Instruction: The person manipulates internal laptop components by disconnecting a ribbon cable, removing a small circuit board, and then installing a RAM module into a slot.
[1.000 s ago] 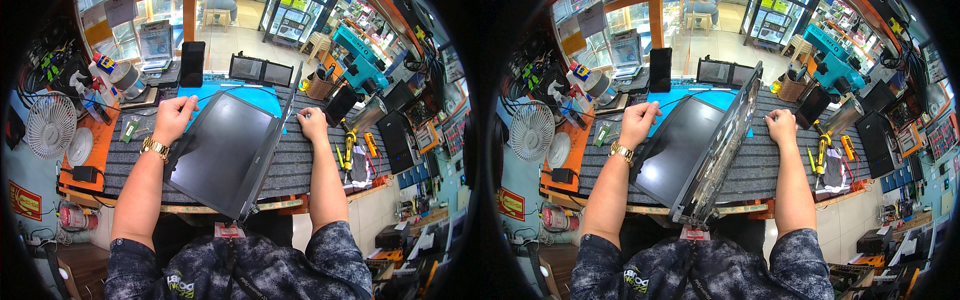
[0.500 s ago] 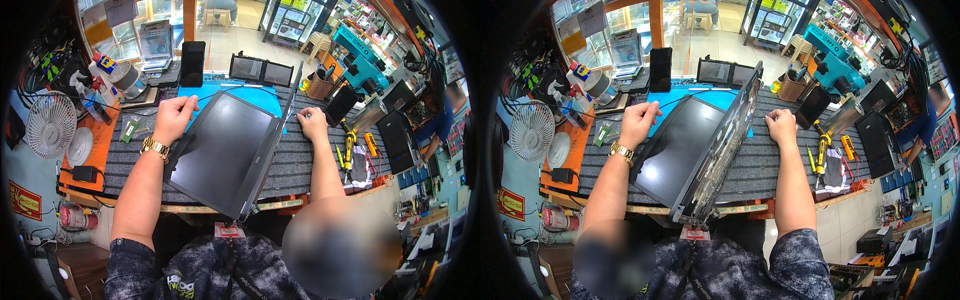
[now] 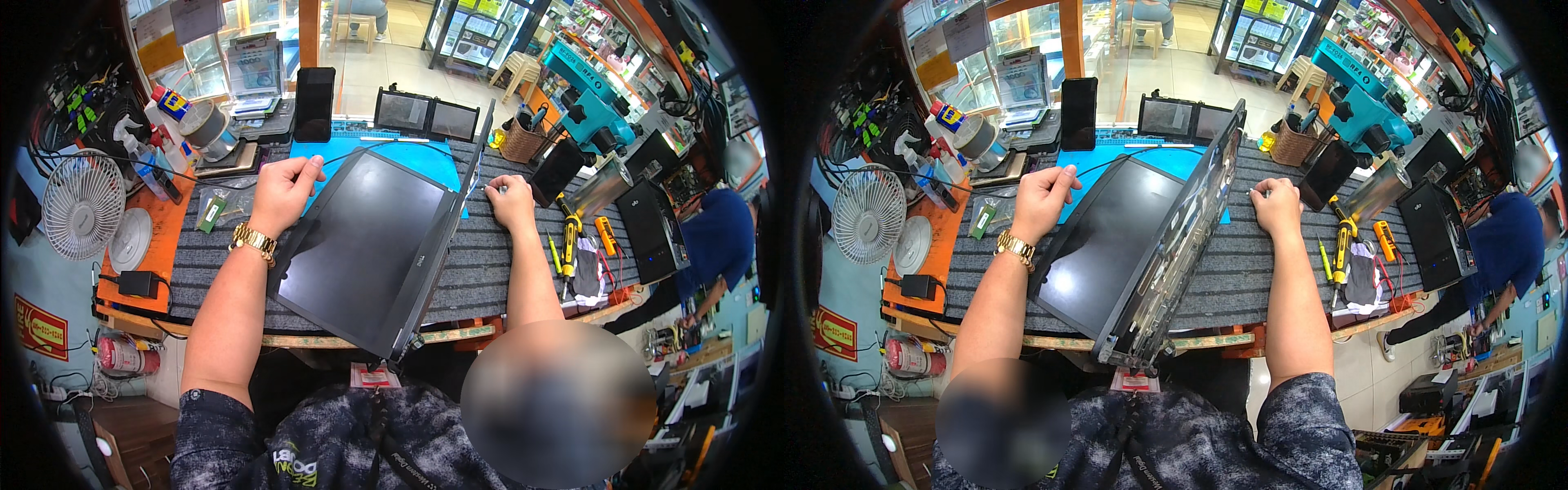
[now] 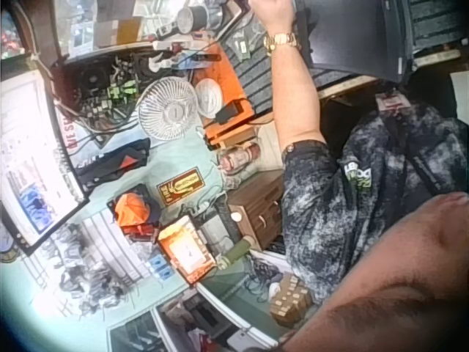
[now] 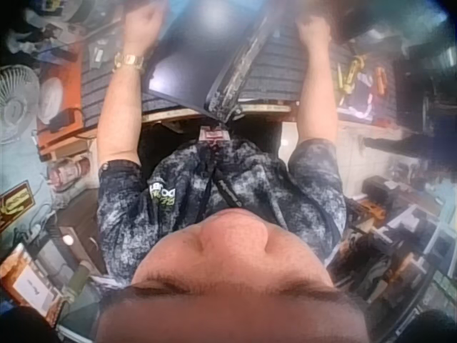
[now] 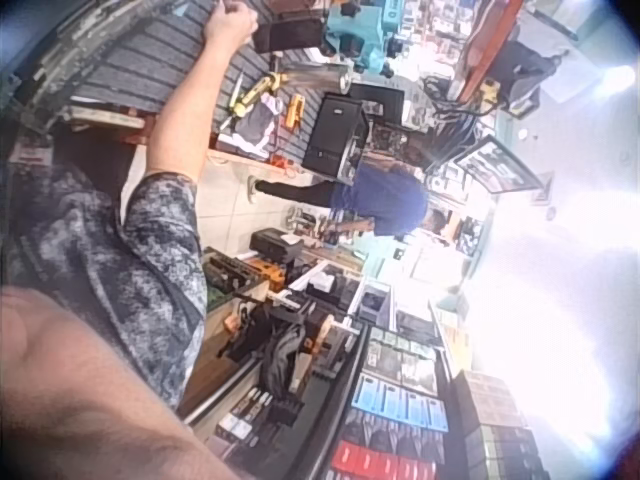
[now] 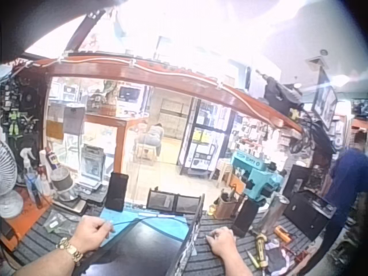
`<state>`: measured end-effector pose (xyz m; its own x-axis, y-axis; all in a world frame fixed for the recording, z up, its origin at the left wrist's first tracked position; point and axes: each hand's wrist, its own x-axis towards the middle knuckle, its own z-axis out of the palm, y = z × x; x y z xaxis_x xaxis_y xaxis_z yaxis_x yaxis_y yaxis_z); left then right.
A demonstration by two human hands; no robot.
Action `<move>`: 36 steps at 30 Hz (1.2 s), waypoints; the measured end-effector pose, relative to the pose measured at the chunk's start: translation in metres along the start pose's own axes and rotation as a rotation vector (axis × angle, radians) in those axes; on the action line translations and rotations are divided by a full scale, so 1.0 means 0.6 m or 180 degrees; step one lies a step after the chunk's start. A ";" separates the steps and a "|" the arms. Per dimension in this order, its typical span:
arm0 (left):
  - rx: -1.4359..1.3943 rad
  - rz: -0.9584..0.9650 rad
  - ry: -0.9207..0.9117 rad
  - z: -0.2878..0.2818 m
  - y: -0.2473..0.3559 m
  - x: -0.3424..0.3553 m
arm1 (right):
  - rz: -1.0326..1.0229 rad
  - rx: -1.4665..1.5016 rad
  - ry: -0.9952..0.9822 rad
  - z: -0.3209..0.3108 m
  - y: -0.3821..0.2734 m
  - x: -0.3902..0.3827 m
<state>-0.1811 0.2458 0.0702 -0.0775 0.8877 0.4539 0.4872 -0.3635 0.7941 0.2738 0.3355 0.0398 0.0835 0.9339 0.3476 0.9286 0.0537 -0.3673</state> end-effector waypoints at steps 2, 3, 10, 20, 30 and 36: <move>0.0006 0.0017 0.0009 0.001 0.000 0.000 | 0.0006 0.0022 -0.0013 0.000 0.001 0.000; 0.0007 0.0033 0.0022 0.001 -0.001 0.000 | 0.0010 0.0029 -0.0015 0.000 0.002 0.001; 0.0532 0.0600 0.0236 -0.029 0.028 0.008 | -0.0066 0.0121 0.0254 0.005 0.003 0.001; -0.0847 0.0766 -0.0428 -0.104 0.185 -0.205 | -0.0101 0.0852 0.1272 -0.012 0.022 0.013; 0.0386 -0.0509 -0.2460 -0.042 0.225 -0.408 | -0.2605 0.5609 -0.0077 -0.258 -0.118 -0.132; -0.0240 -0.0652 -0.2398 0.043 0.196 -0.433 | -0.4438 0.6596 -0.1394 -0.421 -0.203 -0.328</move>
<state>-0.0809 -0.0204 0.0353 0.4648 0.8818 -0.0799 0.4645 -0.1661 0.8698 0.2359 0.0557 0.2340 -0.2360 0.0835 0.9682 -0.9391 0.2367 -0.2493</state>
